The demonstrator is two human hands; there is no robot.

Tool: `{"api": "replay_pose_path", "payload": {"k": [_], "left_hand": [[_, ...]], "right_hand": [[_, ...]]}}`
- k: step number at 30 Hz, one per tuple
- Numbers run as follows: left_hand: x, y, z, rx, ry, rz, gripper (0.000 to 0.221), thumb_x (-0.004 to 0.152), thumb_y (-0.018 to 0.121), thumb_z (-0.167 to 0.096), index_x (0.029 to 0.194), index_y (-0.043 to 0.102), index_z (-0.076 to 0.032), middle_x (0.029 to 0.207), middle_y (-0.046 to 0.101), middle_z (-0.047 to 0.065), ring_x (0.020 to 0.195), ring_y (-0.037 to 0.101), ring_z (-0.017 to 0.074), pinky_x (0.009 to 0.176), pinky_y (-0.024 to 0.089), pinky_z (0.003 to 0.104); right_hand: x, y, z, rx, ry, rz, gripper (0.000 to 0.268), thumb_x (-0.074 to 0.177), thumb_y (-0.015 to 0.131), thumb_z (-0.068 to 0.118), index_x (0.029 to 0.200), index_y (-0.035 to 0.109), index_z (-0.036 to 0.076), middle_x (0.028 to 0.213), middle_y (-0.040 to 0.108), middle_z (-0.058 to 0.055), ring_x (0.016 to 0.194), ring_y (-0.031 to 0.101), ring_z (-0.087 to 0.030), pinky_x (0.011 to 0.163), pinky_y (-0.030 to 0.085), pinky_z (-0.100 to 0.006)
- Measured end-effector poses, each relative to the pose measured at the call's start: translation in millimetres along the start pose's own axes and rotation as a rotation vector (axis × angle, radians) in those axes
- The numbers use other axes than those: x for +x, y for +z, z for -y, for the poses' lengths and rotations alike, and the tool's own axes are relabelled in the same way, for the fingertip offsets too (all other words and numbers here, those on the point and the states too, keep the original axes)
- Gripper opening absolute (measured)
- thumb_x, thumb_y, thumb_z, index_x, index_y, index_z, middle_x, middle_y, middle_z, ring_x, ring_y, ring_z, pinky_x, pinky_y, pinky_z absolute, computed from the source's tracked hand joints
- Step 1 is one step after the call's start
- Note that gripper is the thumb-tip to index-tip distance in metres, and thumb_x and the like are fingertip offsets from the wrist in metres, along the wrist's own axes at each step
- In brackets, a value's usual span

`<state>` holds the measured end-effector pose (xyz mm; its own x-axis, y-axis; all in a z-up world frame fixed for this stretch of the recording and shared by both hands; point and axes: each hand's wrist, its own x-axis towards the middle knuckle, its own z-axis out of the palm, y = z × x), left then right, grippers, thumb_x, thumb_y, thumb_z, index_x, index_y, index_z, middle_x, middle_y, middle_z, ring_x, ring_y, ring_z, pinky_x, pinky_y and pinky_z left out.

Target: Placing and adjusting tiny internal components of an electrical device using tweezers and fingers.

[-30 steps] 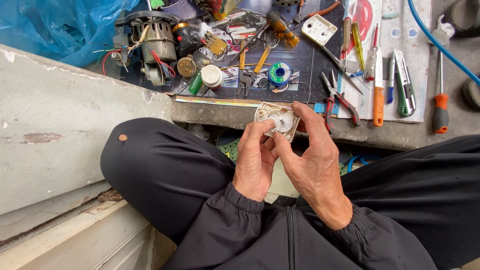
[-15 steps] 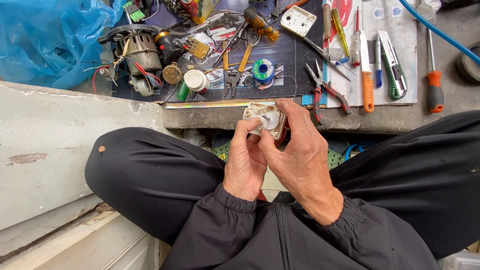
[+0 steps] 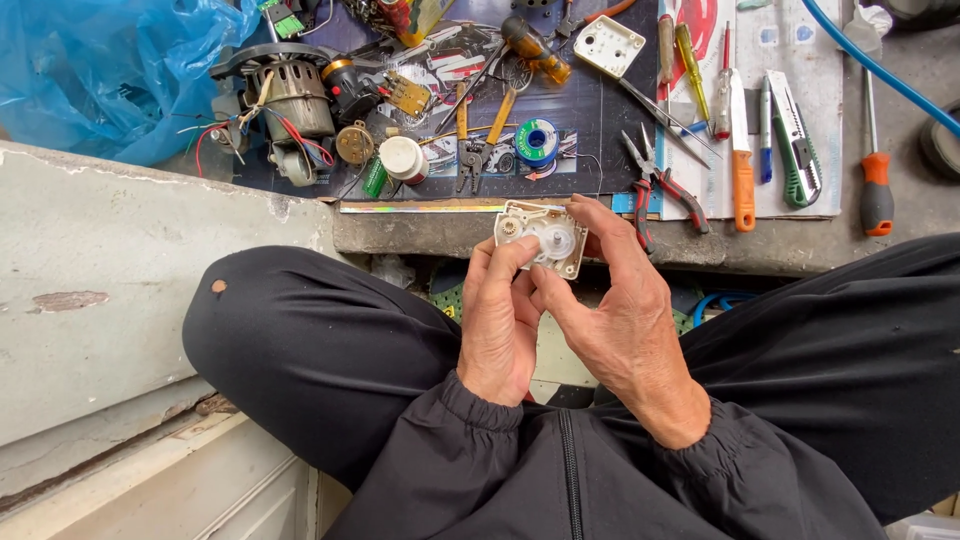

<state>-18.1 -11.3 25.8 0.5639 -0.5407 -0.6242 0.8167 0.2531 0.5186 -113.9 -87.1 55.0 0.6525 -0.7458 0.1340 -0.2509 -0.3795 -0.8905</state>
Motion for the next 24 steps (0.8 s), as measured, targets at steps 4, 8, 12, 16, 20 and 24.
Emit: {"api": "replay_pose_path", "payload": {"k": [4,8,12,16,20,24], "left_hand": [[-2.1,-2.0,1.2,0.011,0.032,0.027,0.046,0.095,0.072,-0.011,0.136,0.055,-0.001,0.126,0.066,0.013,0.107,0.065,0.0166,0.090,0.053,0.028],[-4.5,-1.5,0.9,0.019,0.036,0.020,0.054,0.092,0.072,-0.011,0.142,0.053,0.000,0.130,0.064,0.016,0.113,0.063,0.0191,0.096,0.053,0.030],[-6.5,-0.8,0.7,0.018,0.033,0.016,0.053,0.092,0.070,-0.011,0.142,0.054,0.000,0.130,0.064,0.016,0.113,0.064,0.0198,0.098,0.053,0.030],[-4.0,-4.5,1.3,0.026,0.039,0.018,0.052,0.093,0.071,-0.011,0.140,0.054,0.000,0.128,0.064,0.016,0.112,0.065,0.0198,0.095,0.054,0.030],[-3.4,-6.1,1.2,0.019,0.034,0.018,0.049,0.094,0.070,-0.009,0.139,0.055,0.000,0.127,0.066,0.016,0.110,0.066,0.0201,0.095,0.055,0.030],[-2.5,-8.2,0.9,0.020,0.036,0.031,0.050,0.094,0.072,-0.009,0.140,0.055,0.000,0.125,0.066,0.015,0.104,0.067,0.0176,0.090,0.057,0.028]], "right_hand": [[-0.4,2.7,2.6,0.017,-0.004,-0.011,0.063,0.089,0.079,0.003,0.147,0.055,-0.004,0.147,0.068,-0.019,0.125,0.073,-0.028,0.108,0.059,-0.037],[-2.5,5.3,1.5,-0.005,-0.018,-0.025,0.060,0.090,0.078,0.003,0.145,0.056,-0.005,0.152,0.065,-0.019,0.125,0.073,-0.029,0.106,0.060,-0.036],[-3.9,7.0,3.2,-0.026,-0.033,-0.048,0.060,0.089,0.078,0.001,0.145,0.057,-0.006,0.154,0.064,-0.023,0.132,0.071,-0.032,0.107,0.060,-0.038],[-4.6,8.5,1.9,-0.029,-0.040,-0.049,0.061,0.088,0.079,0.001,0.145,0.058,-0.006,0.154,0.064,-0.023,0.133,0.071,-0.033,0.109,0.060,-0.038],[-4.7,8.9,2.2,-0.033,-0.032,-0.048,0.059,0.089,0.078,0.000,0.144,0.059,-0.006,0.155,0.065,-0.023,0.133,0.071,-0.032,0.109,0.060,-0.038],[-4.2,10.8,2.5,-0.055,-0.042,-0.062,0.059,0.089,0.079,0.000,0.145,0.060,-0.005,0.154,0.065,-0.024,0.135,0.071,-0.033,0.109,0.059,-0.038]]}}
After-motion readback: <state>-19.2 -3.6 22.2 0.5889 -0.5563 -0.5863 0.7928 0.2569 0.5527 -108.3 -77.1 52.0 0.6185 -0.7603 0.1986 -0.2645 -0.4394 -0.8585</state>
